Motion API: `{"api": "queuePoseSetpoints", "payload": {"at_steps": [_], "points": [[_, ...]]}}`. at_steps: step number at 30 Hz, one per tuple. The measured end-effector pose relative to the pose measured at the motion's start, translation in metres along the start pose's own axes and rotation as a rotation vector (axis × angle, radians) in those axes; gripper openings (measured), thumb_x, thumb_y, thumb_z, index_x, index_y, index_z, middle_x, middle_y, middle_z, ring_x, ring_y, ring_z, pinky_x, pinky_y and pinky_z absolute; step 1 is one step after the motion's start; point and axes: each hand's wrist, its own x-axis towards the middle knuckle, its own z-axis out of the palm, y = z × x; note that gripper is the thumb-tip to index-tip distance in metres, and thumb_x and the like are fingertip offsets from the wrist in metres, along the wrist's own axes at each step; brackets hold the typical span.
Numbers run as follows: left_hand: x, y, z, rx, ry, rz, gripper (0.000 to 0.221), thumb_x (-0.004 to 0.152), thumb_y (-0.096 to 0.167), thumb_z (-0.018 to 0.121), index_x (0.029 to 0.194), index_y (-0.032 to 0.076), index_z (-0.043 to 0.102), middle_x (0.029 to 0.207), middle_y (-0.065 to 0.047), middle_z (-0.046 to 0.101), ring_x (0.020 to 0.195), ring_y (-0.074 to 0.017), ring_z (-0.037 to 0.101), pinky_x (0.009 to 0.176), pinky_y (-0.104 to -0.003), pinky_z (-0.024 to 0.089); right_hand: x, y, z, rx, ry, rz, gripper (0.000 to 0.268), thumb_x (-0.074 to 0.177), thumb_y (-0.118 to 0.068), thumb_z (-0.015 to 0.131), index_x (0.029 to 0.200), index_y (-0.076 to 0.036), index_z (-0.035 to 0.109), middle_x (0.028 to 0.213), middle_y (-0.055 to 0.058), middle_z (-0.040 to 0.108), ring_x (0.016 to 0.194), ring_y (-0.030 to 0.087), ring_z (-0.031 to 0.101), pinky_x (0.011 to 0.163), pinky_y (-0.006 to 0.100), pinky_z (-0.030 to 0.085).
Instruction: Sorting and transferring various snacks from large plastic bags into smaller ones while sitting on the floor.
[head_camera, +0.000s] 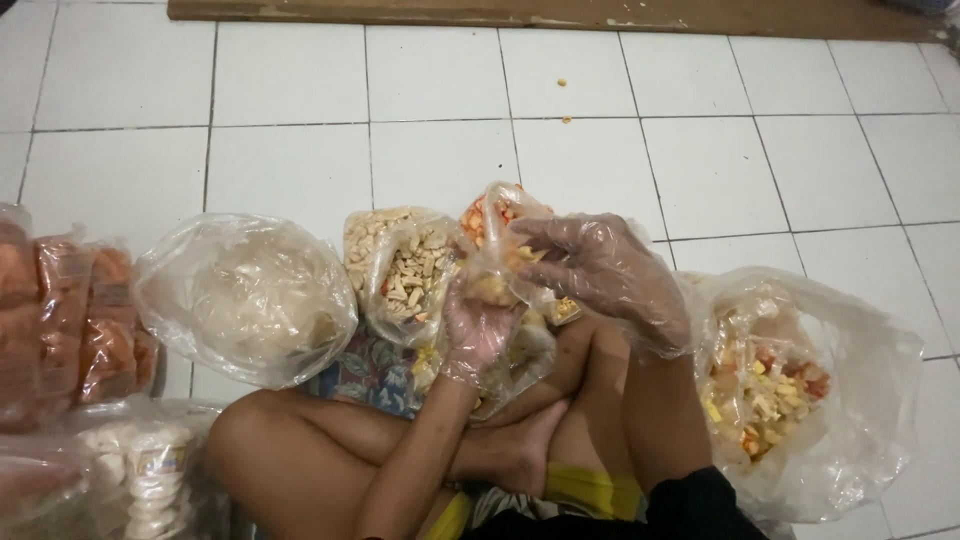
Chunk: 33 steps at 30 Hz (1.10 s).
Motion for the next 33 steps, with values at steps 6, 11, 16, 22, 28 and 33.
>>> {"api": "queuePoseSetpoints", "payload": {"at_steps": [6, 11, 16, 22, 28, 33], "points": [[-0.003, 0.000, 0.001, -0.015, 0.009, -0.011, 0.045, 0.081, 0.031, 0.080, 0.115, 0.006, 0.065, 0.122, -0.022, 0.066, 0.113, -0.0444, 0.063, 0.094, -0.066, 0.055, -0.008, -0.010, 0.002, -0.023, 0.071, -0.083, 0.038, 0.090, -0.016, 0.076, 0.122, 0.003, 0.071, 0.105, 0.030, 0.073, 0.092, 0.038, 0.075, 0.075, 0.044, 0.065], [-0.024, -0.008, 0.025, -0.052, -0.016, -0.031, 0.045, 0.081, 0.031, 0.081, 0.113, 0.005, 0.062, 0.112, -0.020, 0.068, 0.102, -0.0428, 0.065, 0.090, -0.066, 0.055, -0.006, -0.008, 0.004, -0.007, 0.095, -0.224, 0.039, 0.092, -0.020, 0.074, 0.123, 0.003, 0.070, 0.111, 0.033, 0.071, 0.105, 0.046, 0.072, 0.085, 0.052, 0.063], [-0.036, -0.009, 0.040, 0.000, -0.086, -0.001, 0.034, 0.086, 0.033, 0.077, 0.102, 0.006, 0.065, 0.089, -0.013, 0.068, 0.083, -0.0341, 0.067, 0.078, -0.059, 0.059, -0.019, 0.018, 0.008, 0.072, 0.326, -0.015, 0.040, 0.090, -0.034, 0.077, 0.119, -0.007, 0.075, 0.108, 0.021, 0.076, 0.103, 0.036, 0.075, 0.086, 0.047, 0.062], [0.016, -0.001, -0.009, 0.021, -0.071, 0.043, 0.027, 0.082, 0.036, 0.078, 0.091, 0.013, 0.066, 0.082, -0.005, 0.068, 0.081, -0.0300, 0.067, 0.079, -0.056, 0.060, 0.036, 0.224, 0.049, -0.672, -0.159, 0.386, 0.036, 0.091, -0.030, 0.064, 0.122, -0.018, 0.077, 0.117, 0.011, 0.077, 0.121, 0.034, 0.067, 0.106, 0.043, 0.054], [0.019, 0.004, -0.021, 0.027, -0.193, -0.025, 0.023, 0.088, 0.038, 0.073, 0.080, 0.021, 0.060, 0.067, 0.003, 0.063, 0.068, -0.0263, 0.065, 0.074, -0.052, 0.059, 0.046, 0.242, 0.112, -0.710, 0.001, 0.615, 0.040, 0.082, -0.038, 0.074, 0.102, -0.005, 0.081, 0.098, 0.016, 0.078, 0.106, 0.034, 0.074, 0.086, 0.050, 0.061], [-0.003, -0.003, -0.002, -0.048, -0.250, -0.038, 0.025, 0.089, 0.031, 0.072, 0.075, 0.024, 0.053, 0.063, 0.010, 0.056, 0.064, -0.0147, 0.061, 0.076, -0.044, 0.058, 0.051, 0.251, 0.100, -0.724, 0.033, 0.500, 0.031, 0.085, -0.026, 0.061, 0.091, -0.003, 0.081, 0.089, 0.016, 0.079, 0.100, 0.034, 0.076, 0.084, 0.051, 0.061]]}}
